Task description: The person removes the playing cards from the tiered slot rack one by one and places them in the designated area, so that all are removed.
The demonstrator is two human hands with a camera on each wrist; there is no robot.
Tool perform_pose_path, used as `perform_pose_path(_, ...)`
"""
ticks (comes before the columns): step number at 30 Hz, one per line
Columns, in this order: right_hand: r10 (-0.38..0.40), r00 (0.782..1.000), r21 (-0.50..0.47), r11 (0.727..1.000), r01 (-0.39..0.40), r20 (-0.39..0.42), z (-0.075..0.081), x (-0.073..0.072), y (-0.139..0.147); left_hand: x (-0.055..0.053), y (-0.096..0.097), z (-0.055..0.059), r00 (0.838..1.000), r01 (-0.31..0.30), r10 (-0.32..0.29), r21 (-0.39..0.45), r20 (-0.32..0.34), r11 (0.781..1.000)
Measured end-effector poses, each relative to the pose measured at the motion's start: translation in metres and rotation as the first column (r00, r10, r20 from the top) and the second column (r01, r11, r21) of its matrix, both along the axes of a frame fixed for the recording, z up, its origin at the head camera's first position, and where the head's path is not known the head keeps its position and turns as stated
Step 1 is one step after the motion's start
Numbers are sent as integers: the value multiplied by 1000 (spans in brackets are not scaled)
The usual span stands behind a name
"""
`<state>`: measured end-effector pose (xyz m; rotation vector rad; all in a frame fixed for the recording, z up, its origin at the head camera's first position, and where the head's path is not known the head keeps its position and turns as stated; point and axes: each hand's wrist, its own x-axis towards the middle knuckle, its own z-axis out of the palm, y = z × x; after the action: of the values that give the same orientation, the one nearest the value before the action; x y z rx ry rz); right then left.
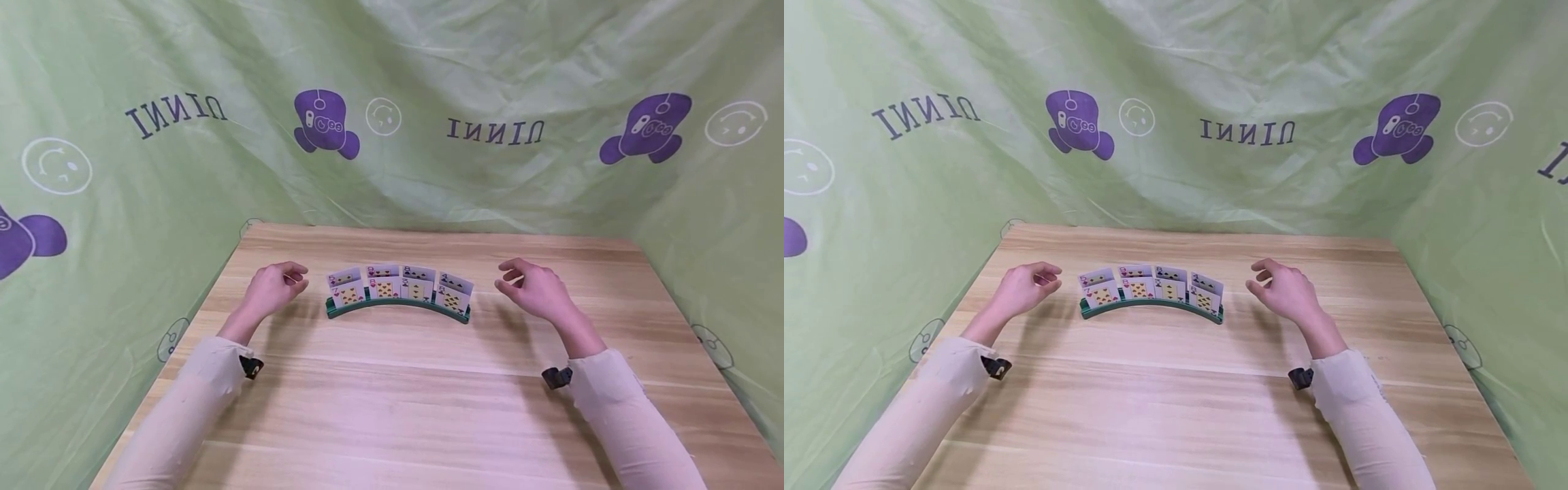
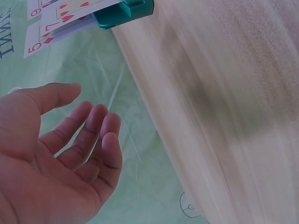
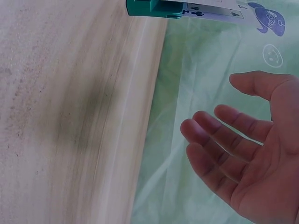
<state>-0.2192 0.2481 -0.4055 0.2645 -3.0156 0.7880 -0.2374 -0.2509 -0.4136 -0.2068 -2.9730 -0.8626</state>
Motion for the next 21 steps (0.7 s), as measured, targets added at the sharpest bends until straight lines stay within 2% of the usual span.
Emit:
perform_pose_path(11,8,1000,-30,1000,-8,-4,0,3,-2,5,0,-2,1000,-1,0,50,19,999)
perform_pose_path(21,12,1000,-61,998,-14,-21,-3,6,-4,10,0,-6,1000,-7,7,86,-9,996)
